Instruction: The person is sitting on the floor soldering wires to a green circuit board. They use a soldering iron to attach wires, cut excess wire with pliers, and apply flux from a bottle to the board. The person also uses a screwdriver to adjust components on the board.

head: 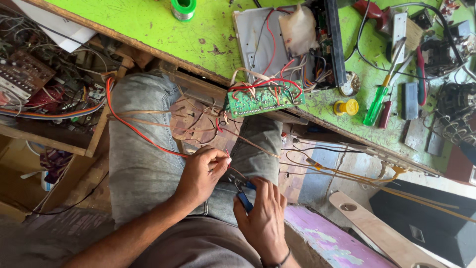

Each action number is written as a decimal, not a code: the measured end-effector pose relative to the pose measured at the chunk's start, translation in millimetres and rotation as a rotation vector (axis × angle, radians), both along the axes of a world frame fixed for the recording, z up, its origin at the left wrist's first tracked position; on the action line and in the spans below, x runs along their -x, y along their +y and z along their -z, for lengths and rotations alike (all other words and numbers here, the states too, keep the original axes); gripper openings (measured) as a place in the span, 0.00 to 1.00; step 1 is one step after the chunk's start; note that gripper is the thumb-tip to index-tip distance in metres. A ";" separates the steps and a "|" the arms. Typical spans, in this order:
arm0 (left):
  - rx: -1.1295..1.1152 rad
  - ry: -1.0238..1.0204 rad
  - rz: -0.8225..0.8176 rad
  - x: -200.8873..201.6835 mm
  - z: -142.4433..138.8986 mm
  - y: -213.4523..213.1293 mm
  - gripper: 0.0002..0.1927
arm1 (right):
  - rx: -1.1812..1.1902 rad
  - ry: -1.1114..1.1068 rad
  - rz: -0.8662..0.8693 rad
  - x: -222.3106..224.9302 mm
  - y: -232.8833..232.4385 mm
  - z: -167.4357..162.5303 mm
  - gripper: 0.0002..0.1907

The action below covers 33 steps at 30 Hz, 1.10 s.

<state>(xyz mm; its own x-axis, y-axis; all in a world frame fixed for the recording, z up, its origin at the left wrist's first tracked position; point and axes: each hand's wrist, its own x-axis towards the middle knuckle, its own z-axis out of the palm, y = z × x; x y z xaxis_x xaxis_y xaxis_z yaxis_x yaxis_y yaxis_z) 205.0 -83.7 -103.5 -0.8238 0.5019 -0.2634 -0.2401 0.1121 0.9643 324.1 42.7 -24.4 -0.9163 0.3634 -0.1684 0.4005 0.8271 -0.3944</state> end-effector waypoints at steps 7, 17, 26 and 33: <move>0.011 0.038 -0.004 -6.4 -2.7 -0.2 0.09 | -0.068 0.037 0.028 10.9 -0.2 14.0 0.30; 0.092 0.128 0.060 -10.3 -8.2 -3.4 0.06 | -0.124 -0.003 0.014 16.9 -1.7 9.1 0.25; 0.149 0.318 0.073 -15.5 -3.5 -5.1 0.06 | -0.088 -0.099 0.033 14.2 1.3 12.5 0.23; 0.147 0.301 0.070 -18.9 11.2 -6.3 0.06 | -0.043 -0.209 0.040 9.3 8.8 20.3 0.23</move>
<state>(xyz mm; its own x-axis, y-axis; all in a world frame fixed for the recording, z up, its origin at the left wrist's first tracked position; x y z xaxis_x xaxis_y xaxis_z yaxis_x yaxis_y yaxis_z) 223.9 -90.1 -114.6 -0.8404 0.5349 -0.0876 0.0656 0.2608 0.9632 314.8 51.6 -44.7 -0.8479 0.4095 -0.3367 0.5024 0.8235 -0.2637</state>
